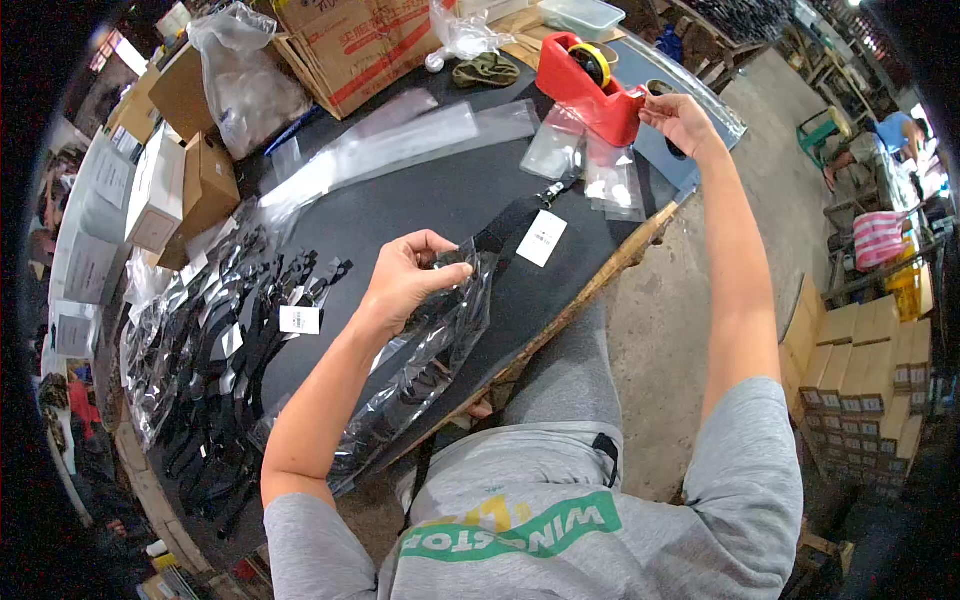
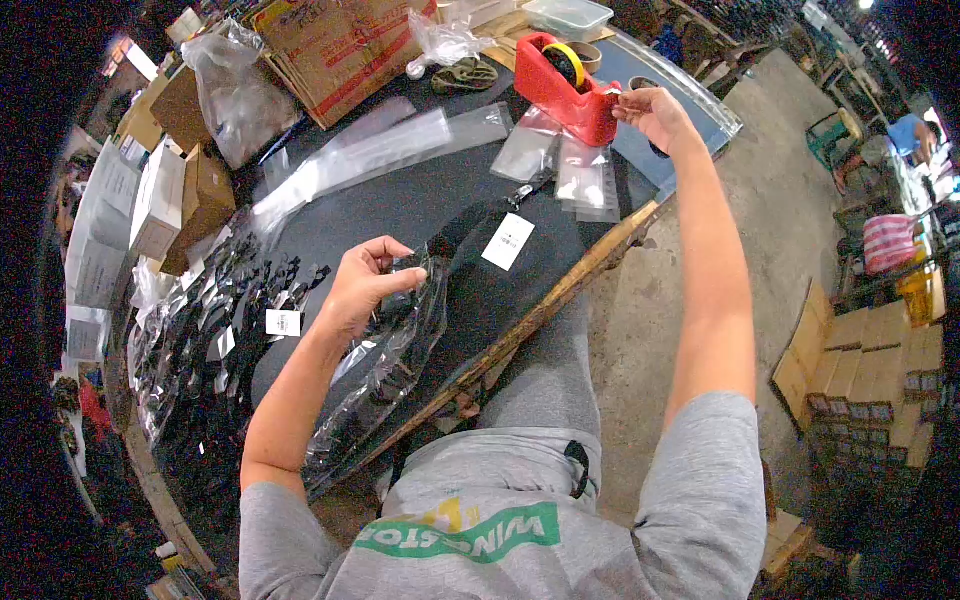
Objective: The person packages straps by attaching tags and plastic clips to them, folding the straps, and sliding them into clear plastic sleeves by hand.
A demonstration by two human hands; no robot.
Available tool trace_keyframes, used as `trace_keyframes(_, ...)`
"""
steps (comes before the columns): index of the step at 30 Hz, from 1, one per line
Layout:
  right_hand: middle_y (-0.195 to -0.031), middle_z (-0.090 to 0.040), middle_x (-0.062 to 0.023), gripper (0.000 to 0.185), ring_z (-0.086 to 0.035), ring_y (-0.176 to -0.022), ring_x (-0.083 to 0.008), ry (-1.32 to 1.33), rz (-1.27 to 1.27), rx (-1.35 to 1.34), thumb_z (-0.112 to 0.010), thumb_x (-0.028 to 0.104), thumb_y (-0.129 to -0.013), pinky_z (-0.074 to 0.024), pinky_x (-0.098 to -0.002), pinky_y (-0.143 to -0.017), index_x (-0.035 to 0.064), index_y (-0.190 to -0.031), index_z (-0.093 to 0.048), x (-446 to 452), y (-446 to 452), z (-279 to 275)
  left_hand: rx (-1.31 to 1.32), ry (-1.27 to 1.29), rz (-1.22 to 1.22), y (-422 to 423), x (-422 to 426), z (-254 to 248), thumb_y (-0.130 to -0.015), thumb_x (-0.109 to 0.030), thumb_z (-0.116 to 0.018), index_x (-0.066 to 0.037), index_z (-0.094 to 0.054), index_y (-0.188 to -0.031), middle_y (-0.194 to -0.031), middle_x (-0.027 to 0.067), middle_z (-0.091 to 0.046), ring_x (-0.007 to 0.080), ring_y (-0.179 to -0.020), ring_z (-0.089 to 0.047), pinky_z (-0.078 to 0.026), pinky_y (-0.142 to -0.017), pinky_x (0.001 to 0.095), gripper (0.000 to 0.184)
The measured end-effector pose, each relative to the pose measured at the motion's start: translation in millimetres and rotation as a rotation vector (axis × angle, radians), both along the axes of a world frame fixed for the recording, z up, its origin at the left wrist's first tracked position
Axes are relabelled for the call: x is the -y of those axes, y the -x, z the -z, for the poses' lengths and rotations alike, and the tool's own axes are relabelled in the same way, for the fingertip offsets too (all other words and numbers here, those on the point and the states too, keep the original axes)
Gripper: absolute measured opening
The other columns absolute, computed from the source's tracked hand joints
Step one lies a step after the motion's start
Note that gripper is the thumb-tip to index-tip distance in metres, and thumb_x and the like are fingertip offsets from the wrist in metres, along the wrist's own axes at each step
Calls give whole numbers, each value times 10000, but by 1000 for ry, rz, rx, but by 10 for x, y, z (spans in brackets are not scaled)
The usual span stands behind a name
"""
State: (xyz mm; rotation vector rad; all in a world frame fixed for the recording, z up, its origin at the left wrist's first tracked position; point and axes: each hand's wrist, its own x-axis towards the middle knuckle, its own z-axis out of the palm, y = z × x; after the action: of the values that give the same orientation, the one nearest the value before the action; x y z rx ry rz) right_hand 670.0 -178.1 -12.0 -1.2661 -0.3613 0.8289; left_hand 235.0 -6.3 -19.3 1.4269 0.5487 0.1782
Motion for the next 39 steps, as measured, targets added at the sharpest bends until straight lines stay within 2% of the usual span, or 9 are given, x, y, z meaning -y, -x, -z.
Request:
trace_keyframes(8,-851,-578,-119,68,-552,-764,-215,-78,143,-179,-591,17,-785,-511,-349,-721,-15,-845,-595,-88,162,114,13,-11,-13,10,11,9,-696,10,-733,-42,-590,-862,-786,32,-635,83,-686,-581,-465,-640,213,225)
trace_keyframes(17,-874,-567,-160,134,-556,-805,-256,86,234,-166,-557,34,-766,-523,-370,-707,-47,-869,-583,-117,100,416,39,-47,-56,7,35,12,-709,-15,-730,-40,-595,-874,-806,38,-638,78,-711,-576,-447,-669,213,214)
trace_keyframes(19,-838,-623,-147,180,-594,-715,-224,57,380,59,-602,79,-780,-511,-301,-684,-74,-876,-611,-13,445,406,37,-111,-28,44,33,14,-718,-45,-733,-28,-598,-882,-806,39,-637,83,-720,-573,-442,-668,221,213)
trace_keyframes(23,-750,-630,-34,144,-562,-650,-91,258,203,742,-607,67,-830,-459,-228,-617,-31,-926,-651,68,1405,194,31,-90,-50,21,1,15,-710,-64,-747,-25,-605,-874,-802,30,-634,82,-715,-568,-440,-667,224,220)
trace_keyframes(25,-710,-601,-4,290,-533,-640,-46,142,99,1057,-600,26,-830,-444,-221,-595,10,-1119,-597,104,1819,241,35,-68,-56,14,-5,17,-709,-58,-745,-27,-605,-868,-802,30,-633,80,-713,-567,-442,-666,219,214)
trace_keyframes(28,-677,-580,-7,559,-515,-644,-37,233,-36,945,-592,-28,-817,-436,-208,-590,43,-1338,-403,102,2638,-143,58,-39,-51,-4,26,41,-710,-49,-739,-32,-605,-856,-801,29,-633,77,-714,-566,-443,-664,211,199)
trace_keyframes(30,-684,-567,-23,751,-512,-633,-52,-78,-153,692,-576,-59,-818,-425,-192,-583,96,-1441,-187,38,2909,-154,71,-43,-55,9,31,23,-711,-45,-735,-35,-604,-850,-802,28,-633,76,-717,-566,-444,-663,207,192)
trace_keyframes(34,-713,-547,-31,723,-500,-632,-52,-154,-204,412,-551,-84,-828,-400,-174,-560,81,-1431,-187,-123,3265,-97,108,-78,-55,14,51,21,-707,-55,-739,-33,-609,-847,-801,23,-632,76,-729,-559,-441,-681,217,191)
trace_keyframes(39,-699,-530,-31,679,-482,-629,-45,-138,-143,572,-557,-84,-824,-393,-174,-572,64,-1405,-239,-271,3353,4,118,-110,-53,44,88,-40,-708,-69,-739,-27,-620,-837,-794,20,-633,74,-742,-552,-436,-703,224,180)
